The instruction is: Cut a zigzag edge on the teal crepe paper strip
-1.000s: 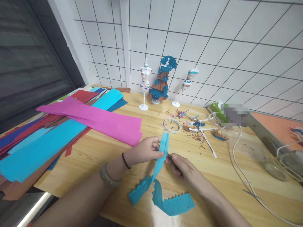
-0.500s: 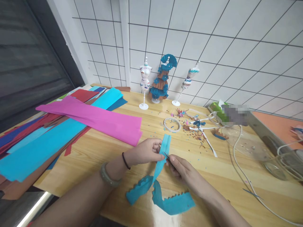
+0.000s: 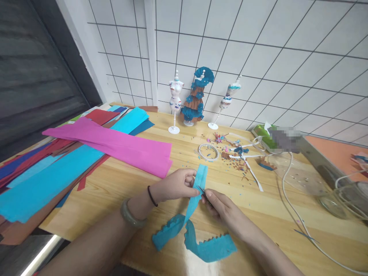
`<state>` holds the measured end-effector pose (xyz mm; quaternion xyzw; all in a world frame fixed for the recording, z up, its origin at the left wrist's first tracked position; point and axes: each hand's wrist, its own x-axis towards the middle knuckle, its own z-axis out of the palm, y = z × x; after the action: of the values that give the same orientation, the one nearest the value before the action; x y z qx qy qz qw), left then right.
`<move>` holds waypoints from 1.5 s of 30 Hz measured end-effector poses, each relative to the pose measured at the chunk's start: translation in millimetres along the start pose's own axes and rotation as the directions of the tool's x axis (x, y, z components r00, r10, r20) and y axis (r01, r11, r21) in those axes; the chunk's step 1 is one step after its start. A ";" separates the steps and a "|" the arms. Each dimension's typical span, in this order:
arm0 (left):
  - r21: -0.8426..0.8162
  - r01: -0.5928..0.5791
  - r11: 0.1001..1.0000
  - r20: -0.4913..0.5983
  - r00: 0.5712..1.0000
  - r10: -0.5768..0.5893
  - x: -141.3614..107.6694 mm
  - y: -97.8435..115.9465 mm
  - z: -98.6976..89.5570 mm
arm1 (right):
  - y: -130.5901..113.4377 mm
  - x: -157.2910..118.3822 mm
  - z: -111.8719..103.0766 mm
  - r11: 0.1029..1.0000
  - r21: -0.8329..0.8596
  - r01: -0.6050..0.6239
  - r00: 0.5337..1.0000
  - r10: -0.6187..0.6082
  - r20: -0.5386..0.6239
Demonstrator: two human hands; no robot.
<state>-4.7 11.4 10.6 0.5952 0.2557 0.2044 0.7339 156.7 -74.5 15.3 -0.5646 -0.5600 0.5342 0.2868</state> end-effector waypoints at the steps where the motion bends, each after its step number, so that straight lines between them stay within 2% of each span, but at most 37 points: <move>1: 0.015 -0.010 1.000 0.021 1.000 0.010 0.3 -0.9 -0.6 | -0.1 -0.1 0.0 1.000 0.000 -0.001 1.000 0.001 0.000; 3: 0.037 -0.024 0.999 0.055 0.998 0.022 0.8 -2.3 -1.7 | -0.7 -0.1 0.1 1.000 0.007 -0.007 1.000 0.007 0.002; 13: 0.069 -0.015 0.998 0.039 0.999 0.012 -0.9 3.9 -0.7 | -3.4 -0.1 1.6 1.000 0.011 0.019 1.000 -0.019 -0.002; 20: -0.045 -0.017 0.999 0.067 0.998 0.020 0.4 0.4 -1.7 | -3.1 0.4 2.6 0.999 0.044 -0.001 0.999 0.002 -0.035; 27: -0.073 0.013 0.997 0.058 0.998 -0.009 0.1 0.8 -1.5 | -2.4 -0.1 2.5 0.999 0.050 0.003 0.998 0.000 -0.056; 45: 0.031 -0.028 0.999 0.068 0.997 0.026 1.2 0.2 -6.8 | 0.1 -1.0 0.2 1.000 0.022 0.008 1.000 -0.008 -0.018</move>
<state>-8.0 17.4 9.5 0.6167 0.2261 0.1901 0.7297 156.8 -75.5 15.5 -0.5639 -0.5538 0.5341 0.3003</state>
